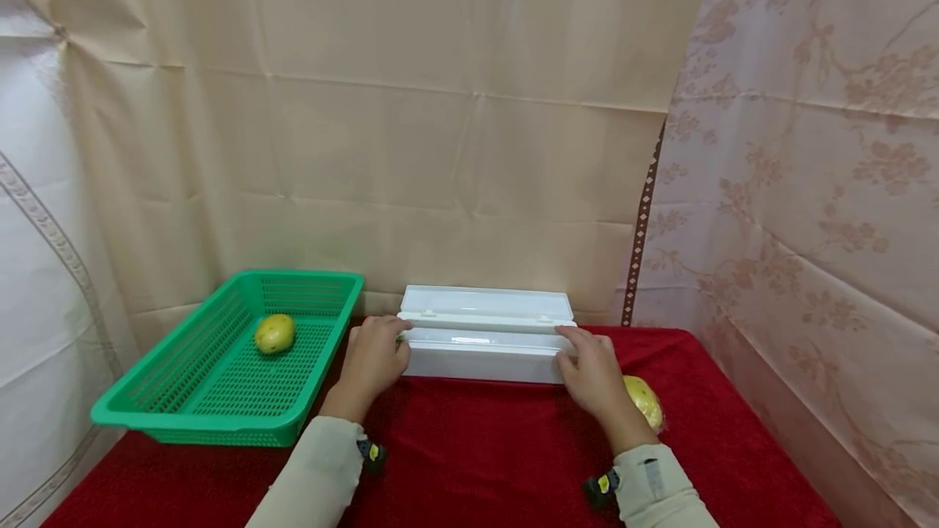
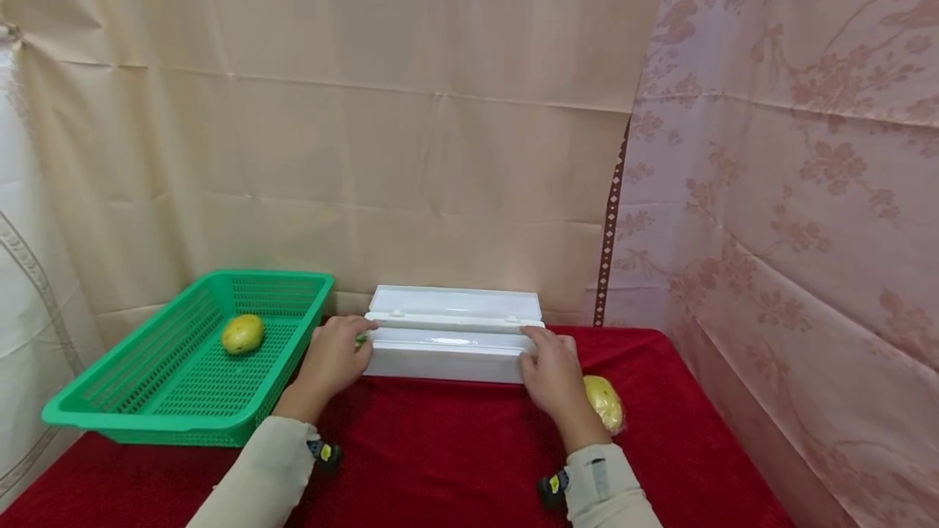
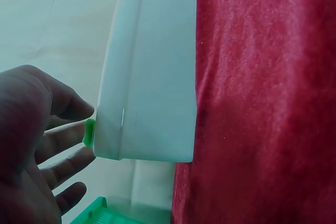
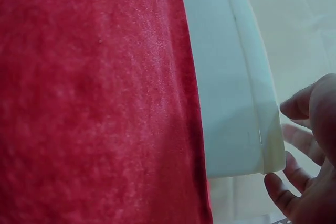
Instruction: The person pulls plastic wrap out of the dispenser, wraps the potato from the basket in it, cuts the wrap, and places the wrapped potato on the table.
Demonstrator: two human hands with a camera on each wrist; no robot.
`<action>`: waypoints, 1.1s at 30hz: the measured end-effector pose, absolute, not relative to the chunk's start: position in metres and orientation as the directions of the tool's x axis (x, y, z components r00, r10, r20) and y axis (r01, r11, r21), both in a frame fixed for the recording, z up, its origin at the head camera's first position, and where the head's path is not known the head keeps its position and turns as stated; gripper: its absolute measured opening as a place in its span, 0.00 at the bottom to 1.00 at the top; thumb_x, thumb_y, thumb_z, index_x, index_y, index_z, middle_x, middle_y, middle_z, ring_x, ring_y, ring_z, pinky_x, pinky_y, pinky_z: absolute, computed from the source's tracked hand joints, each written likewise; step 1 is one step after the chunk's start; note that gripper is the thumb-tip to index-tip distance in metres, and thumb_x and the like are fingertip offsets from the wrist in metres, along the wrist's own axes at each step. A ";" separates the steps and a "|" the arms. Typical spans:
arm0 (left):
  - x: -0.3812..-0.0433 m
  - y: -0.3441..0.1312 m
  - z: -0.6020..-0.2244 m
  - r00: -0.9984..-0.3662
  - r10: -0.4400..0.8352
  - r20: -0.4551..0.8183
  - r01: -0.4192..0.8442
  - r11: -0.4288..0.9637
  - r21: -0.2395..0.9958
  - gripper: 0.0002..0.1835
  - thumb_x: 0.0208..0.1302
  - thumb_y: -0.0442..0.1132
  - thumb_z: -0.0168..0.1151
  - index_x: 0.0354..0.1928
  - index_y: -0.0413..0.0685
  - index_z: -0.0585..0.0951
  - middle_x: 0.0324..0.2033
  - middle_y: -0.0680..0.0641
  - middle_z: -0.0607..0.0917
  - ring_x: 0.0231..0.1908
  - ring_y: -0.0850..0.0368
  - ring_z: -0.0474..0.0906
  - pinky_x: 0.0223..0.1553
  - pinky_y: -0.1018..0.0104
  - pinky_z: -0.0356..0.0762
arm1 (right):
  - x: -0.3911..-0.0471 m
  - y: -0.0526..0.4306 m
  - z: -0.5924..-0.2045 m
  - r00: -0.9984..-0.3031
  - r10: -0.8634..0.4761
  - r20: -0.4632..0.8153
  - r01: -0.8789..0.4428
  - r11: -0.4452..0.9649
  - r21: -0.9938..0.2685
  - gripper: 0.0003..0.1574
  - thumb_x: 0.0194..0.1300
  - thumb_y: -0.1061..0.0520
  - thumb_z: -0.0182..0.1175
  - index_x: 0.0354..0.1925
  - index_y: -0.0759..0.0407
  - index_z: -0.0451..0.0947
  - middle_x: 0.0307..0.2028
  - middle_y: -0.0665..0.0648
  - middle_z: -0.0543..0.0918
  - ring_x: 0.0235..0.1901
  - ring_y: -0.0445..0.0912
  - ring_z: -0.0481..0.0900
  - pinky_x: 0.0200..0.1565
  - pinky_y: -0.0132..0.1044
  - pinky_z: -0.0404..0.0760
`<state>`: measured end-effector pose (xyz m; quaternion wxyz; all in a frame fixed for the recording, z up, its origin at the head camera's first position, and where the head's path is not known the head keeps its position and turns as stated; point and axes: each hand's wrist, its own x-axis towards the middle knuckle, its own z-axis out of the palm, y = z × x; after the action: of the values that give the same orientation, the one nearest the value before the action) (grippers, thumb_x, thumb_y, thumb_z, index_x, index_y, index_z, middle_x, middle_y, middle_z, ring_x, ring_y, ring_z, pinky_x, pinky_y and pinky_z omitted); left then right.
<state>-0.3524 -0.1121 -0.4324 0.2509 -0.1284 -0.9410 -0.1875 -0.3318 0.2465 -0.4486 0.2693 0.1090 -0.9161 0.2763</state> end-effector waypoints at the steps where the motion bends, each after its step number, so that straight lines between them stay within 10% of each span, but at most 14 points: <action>1: -0.352 -0.113 -0.432 -0.841 0.147 0.521 0.336 0.896 0.289 0.15 0.64 0.36 0.62 0.50 0.51 0.90 0.54 0.45 0.88 0.56 0.42 0.81 0.54 0.42 0.75 | -0.332 0.247 -0.449 -0.828 -0.047 0.558 -0.351 0.819 -0.453 0.26 0.62 0.64 0.64 0.60 0.61 0.82 0.60 0.64 0.84 0.56 0.67 0.75 0.59 0.58 0.72; 13: -0.349 -0.114 -0.430 -0.828 0.176 0.532 0.340 0.913 0.226 0.08 0.61 0.38 0.67 0.36 0.55 0.93 0.47 0.48 0.89 0.53 0.42 0.80 0.50 0.42 0.76 | -0.332 0.248 -0.452 -0.829 0.002 0.559 -0.323 0.814 -0.482 0.08 0.64 0.62 0.66 0.41 0.59 0.89 0.50 0.64 0.88 0.52 0.65 0.78 0.58 0.56 0.73; 33: -0.347 -0.114 -0.424 -0.842 0.180 0.509 0.301 0.939 0.166 0.04 0.63 0.44 0.72 0.36 0.57 0.92 0.47 0.50 0.89 0.55 0.44 0.79 0.53 0.43 0.74 | -0.332 0.251 -0.450 -0.828 0.156 0.539 -0.228 0.784 -0.577 0.07 0.61 0.58 0.72 0.39 0.55 0.92 0.35 0.59 0.92 0.42 0.59 0.85 0.46 0.53 0.80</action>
<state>-0.3470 -0.1136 -0.4242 0.2512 -0.1261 -0.9521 -0.1205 -0.3323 0.2508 -0.4495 0.2926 0.0201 -0.8981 0.3278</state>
